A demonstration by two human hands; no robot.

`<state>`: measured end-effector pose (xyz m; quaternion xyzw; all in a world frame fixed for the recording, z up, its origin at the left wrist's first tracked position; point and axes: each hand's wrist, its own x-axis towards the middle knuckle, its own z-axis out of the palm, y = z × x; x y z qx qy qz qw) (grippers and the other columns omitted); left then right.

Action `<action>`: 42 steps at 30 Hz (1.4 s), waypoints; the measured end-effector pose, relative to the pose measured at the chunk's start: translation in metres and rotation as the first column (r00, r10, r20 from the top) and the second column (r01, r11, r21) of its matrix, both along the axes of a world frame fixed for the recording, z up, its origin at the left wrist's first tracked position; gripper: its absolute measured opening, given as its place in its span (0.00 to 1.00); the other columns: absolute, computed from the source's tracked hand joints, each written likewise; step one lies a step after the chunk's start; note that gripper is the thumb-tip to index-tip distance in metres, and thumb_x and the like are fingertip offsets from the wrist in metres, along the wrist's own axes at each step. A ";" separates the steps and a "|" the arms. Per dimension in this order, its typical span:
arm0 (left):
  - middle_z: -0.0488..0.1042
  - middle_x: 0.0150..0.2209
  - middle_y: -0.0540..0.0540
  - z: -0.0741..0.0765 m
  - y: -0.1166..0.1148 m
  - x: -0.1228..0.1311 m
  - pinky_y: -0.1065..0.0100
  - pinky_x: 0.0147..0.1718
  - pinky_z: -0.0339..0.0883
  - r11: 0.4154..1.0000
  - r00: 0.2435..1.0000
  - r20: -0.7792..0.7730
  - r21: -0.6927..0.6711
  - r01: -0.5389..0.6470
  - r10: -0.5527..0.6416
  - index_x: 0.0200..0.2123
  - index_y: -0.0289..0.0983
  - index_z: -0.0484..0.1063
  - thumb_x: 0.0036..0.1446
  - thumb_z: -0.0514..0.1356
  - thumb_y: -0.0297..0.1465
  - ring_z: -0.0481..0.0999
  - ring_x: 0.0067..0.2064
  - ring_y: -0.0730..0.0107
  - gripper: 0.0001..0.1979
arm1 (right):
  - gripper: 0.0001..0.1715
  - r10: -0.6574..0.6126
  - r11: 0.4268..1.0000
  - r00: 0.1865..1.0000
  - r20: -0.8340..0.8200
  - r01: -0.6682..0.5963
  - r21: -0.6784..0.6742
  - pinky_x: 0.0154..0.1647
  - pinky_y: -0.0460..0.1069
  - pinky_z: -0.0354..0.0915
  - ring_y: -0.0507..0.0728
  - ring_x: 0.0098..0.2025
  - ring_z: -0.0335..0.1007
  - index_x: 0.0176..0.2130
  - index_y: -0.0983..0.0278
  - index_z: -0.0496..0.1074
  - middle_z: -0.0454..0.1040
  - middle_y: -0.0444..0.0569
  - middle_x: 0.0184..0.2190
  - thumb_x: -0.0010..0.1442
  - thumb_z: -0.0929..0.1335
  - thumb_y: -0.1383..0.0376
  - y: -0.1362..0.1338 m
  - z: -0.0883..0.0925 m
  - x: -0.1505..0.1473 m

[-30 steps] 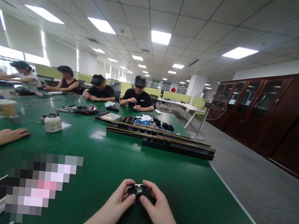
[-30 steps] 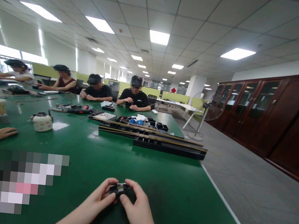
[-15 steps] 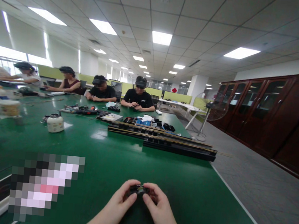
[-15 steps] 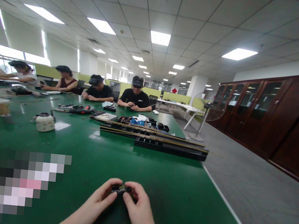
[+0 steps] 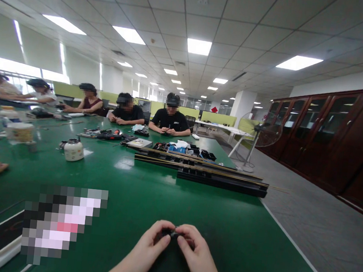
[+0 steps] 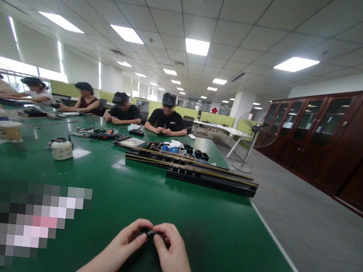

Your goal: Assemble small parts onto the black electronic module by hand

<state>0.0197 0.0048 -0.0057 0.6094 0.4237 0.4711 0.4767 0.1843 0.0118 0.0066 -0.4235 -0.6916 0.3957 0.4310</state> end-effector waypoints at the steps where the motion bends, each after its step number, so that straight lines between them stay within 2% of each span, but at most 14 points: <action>1: 0.70 0.39 0.47 -0.001 0.000 0.000 0.64 0.43 0.59 1.000 1.000 0.020 -0.009 0.001 -0.001 0.41 0.40 0.67 0.51 0.57 0.35 0.68 0.42 0.62 0.13 | 0.10 0.001 1.000 1.000 -0.003 -0.001 -0.003 0.42 0.49 0.64 0.57 0.42 0.68 0.35 0.59 0.72 0.72 0.47 0.38 0.54 0.64 0.61 0.000 -0.001 0.000; 7: 0.65 0.37 0.48 -0.011 0.003 0.001 0.63 0.42 0.59 0.997 0.982 0.188 -0.071 0.010 0.003 0.47 0.42 0.59 0.49 0.59 0.39 0.68 0.40 0.65 0.23 | 0.10 0.007 1.000 1.000 -0.024 -0.007 0.006 0.42 0.50 0.65 0.57 0.42 0.68 0.35 0.59 0.72 0.72 0.48 0.38 0.54 0.64 0.60 0.002 -0.002 -0.001; 11: 0.64 0.38 0.48 -0.014 0.005 0.000 0.63 0.42 0.59 0.993 0.963 0.270 -0.106 0.043 -0.013 0.47 0.42 0.59 0.46 0.61 0.41 0.68 0.42 0.63 0.25 | 0.13 -0.009 0.999 0.998 -0.055 0.007 -0.032 0.41 0.51 0.65 0.58 0.41 0.69 0.38 0.60 0.72 0.72 0.50 0.39 0.53 0.65 0.59 0.001 -0.003 -0.001; 14: 0.65 0.39 0.47 -0.013 0.005 -0.001 0.63 0.41 0.60 0.990 0.958 0.288 -0.134 0.047 -0.007 0.47 0.42 0.60 0.46 0.61 0.41 0.69 0.42 0.63 0.26 | 0.18 -0.033 0.994 0.994 -0.104 0.022 -0.103 0.42 0.51 0.65 0.59 0.42 0.69 0.42 0.61 0.69 0.73 0.51 0.40 0.51 0.66 0.56 0.002 -0.004 -0.001; 17: 0.65 0.38 0.48 -0.012 0.005 -0.001 0.64 0.38 0.61 0.990 0.962 0.272 -0.138 0.035 0.004 0.47 0.41 0.60 0.45 0.60 0.43 0.70 0.36 0.66 0.26 | 0.22 -0.046 0.990 0.988 -0.145 0.026 -0.142 0.43 0.51 0.65 0.59 0.43 0.69 0.43 0.61 0.68 0.73 0.51 0.40 0.50 0.67 0.54 0.002 -0.004 -0.001; 22: 0.68 0.36 0.47 -0.008 0.004 0.000 0.63 0.37 0.61 0.991 0.976 0.220 -0.135 0.022 0.008 0.47 0.39 0.61 0.46 0.60 0.43 0.70 0.33 0.68 0.26 | 0.21 -0.062 0.987 0.986 -0.153 0.038 -0.158 0.43 0.52 0.65 0.59 0.43 0.69 0.42 0.62 0.68 0.73 0.51 0.38 0.51 0.66 0.53 0.001 0.000 -0.001; 26: 0.70 0.37 0.44 0.000 0.002 0.001 0.63 0.38 0.62 0.985 0.986 0.166 -0.171 0.019 0.010 0.44 0.36 0.64 0.43 0.61 0.44 0.70 0.34 0.66 0.26 | 0.21 -0.078 0.984 0.981 -0.179 0.047 -0.171 0.43 0.51 0.65 0.59 0.41 0.69 0.41 0.63 0.68 0.73 0.50 0.37 0.50 0.67 0.54 0.001 0.002 -0.002; 31: 0.70 0.41 0.43 0.002 -0.001 0.003 0.63 0.42 0.60 0.983 0.995 0.104 -0.181 0.021 -0.002 0.47 0.37 0.62 0.47 0.58 0.43 0.70 0.39 0.64 0.25 | 0.22 -0.106 0.985 0.967 -0.234 0.069 -0.160 0.43 0.51 0.66 0.59 0.43 0.69 0.41 0.63 0.67 0.73 0.51 0.38 0.49 0.68 0.54 0.002 0.000 -0.003; 37: 0.69 0.31 0.48 -0.002 -0.001 0.002 0.65 0.37 0.59 0.989 1.000 -0.011 -0.144 0.019 -0.021 0.45 0.35 0.62 0.50 0.56 0.40 0.68 0.35 0.66 0.21 | 0.22 -0.123 0.986 0.951 -0.283 0.085 -0.143 0.43 0.53 0.67 0.59 0.42 0.70 0.41 0.63 0.67 0.73 0.52 0.39 0.48 0.68 0.54 0.001 0.000 -0.003; 42: 0.66 0.27 0.51 0.000 -0.002 0.003 0.67 0.33 0.58 0.993 0.999 -0.013 -0.114 0.028 -0.029 0.42 0.36 0.62 0.50 0.56 0.40 0.66 0.31 0.69 0.18 | 0.22 -0.120 0.984 0.950 -0.289 0.074 -0.163 0.44 0.53 0.67 0.59 0.43 0.70 0.41 0.62 0.66 0.73 0.51 0.38 0.48 0.69 0.55 0.001 -0.001 -0.004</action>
